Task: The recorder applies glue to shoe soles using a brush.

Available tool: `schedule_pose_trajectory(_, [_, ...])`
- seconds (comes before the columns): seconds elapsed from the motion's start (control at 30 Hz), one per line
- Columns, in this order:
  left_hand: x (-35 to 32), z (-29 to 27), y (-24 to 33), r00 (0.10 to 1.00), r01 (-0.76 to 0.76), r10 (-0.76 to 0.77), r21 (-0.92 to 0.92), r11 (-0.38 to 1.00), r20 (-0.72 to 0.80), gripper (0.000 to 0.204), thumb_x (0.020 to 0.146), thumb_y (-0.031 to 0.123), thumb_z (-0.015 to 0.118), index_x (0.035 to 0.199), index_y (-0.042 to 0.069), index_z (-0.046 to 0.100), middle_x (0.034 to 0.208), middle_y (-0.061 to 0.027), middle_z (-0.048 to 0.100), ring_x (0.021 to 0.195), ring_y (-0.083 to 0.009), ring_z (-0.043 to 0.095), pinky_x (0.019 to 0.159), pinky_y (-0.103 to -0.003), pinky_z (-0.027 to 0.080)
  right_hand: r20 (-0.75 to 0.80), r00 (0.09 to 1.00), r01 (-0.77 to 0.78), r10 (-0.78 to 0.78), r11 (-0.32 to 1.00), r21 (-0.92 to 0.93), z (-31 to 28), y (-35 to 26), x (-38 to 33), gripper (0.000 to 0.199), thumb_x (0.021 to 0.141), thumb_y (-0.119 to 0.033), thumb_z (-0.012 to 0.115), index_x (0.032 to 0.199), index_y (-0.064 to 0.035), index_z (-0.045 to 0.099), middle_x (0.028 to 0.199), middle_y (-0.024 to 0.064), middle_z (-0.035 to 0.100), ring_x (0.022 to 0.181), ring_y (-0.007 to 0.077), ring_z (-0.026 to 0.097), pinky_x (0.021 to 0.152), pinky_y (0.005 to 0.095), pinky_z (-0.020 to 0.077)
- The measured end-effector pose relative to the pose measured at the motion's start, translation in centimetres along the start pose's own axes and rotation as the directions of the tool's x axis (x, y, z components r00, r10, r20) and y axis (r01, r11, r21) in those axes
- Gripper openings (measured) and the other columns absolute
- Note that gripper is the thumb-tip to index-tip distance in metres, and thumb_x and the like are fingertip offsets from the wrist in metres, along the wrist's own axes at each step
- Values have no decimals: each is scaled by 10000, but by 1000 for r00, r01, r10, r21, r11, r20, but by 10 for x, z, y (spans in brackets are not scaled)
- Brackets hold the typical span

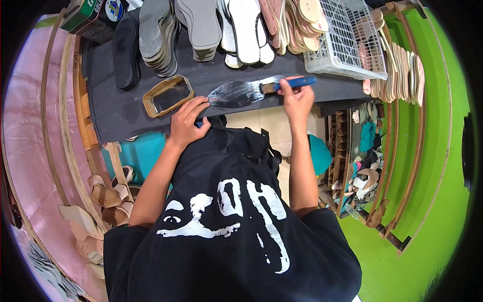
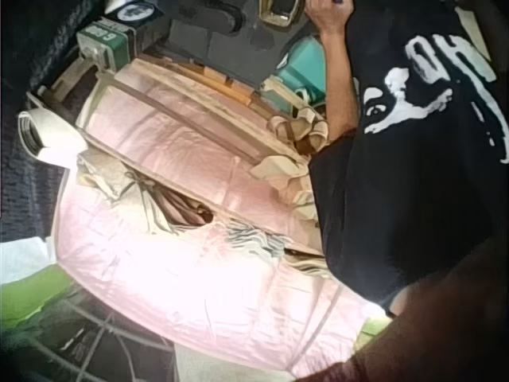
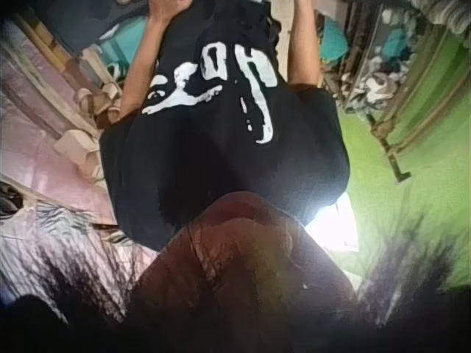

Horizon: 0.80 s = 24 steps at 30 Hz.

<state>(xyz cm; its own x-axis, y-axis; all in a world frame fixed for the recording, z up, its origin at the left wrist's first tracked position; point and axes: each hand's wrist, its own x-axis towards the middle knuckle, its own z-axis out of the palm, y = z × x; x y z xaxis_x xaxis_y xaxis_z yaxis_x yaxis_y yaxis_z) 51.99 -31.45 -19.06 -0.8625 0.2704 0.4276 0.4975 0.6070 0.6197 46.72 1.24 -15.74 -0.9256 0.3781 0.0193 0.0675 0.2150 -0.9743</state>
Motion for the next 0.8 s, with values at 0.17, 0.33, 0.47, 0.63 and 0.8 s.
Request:
schedule_pose_trajectory(0.17, [-3, -1, 0, 1000, 23, -23, -13, 1000, 9, 419, 719, 6, 772, 1138, 12, 765, 1283, -129, 756, 1209, -339, 732, 1043, -437, 586, -112, 953, 215, -280, 890, -401, -16, -25, 12, 104, 929, -14, 795, 993, 28, 725, 871, 128, 743, 745, 220, 733, 669, 343, 576])
schedule_pose_trajectory(0.33, [-5, 2, -2, 1000, -14, 14, -2, 1000, -6, 423, 719, 9, 771, 1142, 14, 761, 1293, -129, 747, 1202, -348, 731, 1036, -442, 589, 130, 838, 511, -530, 677, -530, 9, -30, -28, 141, 854, 27, 771, 949, -44, 694, 887, 156, 662, 798, 398, 659, 710, 464, 533])
schedule_pose_trajectory(0.47, [-4, 0, -3, 1000, -28, 28, 23, 999, 5, 417, 727, 13, 764, 1144, 18, 759, 1295, -120, 741, 1199, -348, 728, 1015, -440, 600, 353, 798, 595, -489, 734, -327, 51, -52, -77, 222, 766, 34, 771, 955, -49, 688, 880, 134, 645, 838, 392, 666, 752, 452, 548])
schedule_pose_trajectory(0.63, [-5, -1, -2, 999, -37, 36, 34, 999, 14, 415, 732, 11, 764, 1148, 11, 759, 1296, -121, 730, 1200, -351, 718, 1004, -448, 600, 208, 952, 251, -225, 963, -103, 47, -42, -71, 95, 921, -33, 827, 970, -2, 752, 835, 92, 752, 734, 148, 709, 686, 305, 555])
schedule_pose_trajectory(0.8, [-6, 1, 0, 999, -26, 25, 32, 999, 28, 435, 748, 6, 759, 1183, 16, 751, 1308, -127, 711, 1220, -354, 698, 1031, -456, 583, -42, 969, 214, -242, 915, -343, -18, -24, -15, 99, 943, -52, 829, 967, 7, 753, 836, 78, 765, 764, 106, 693, 713, 261, 556])
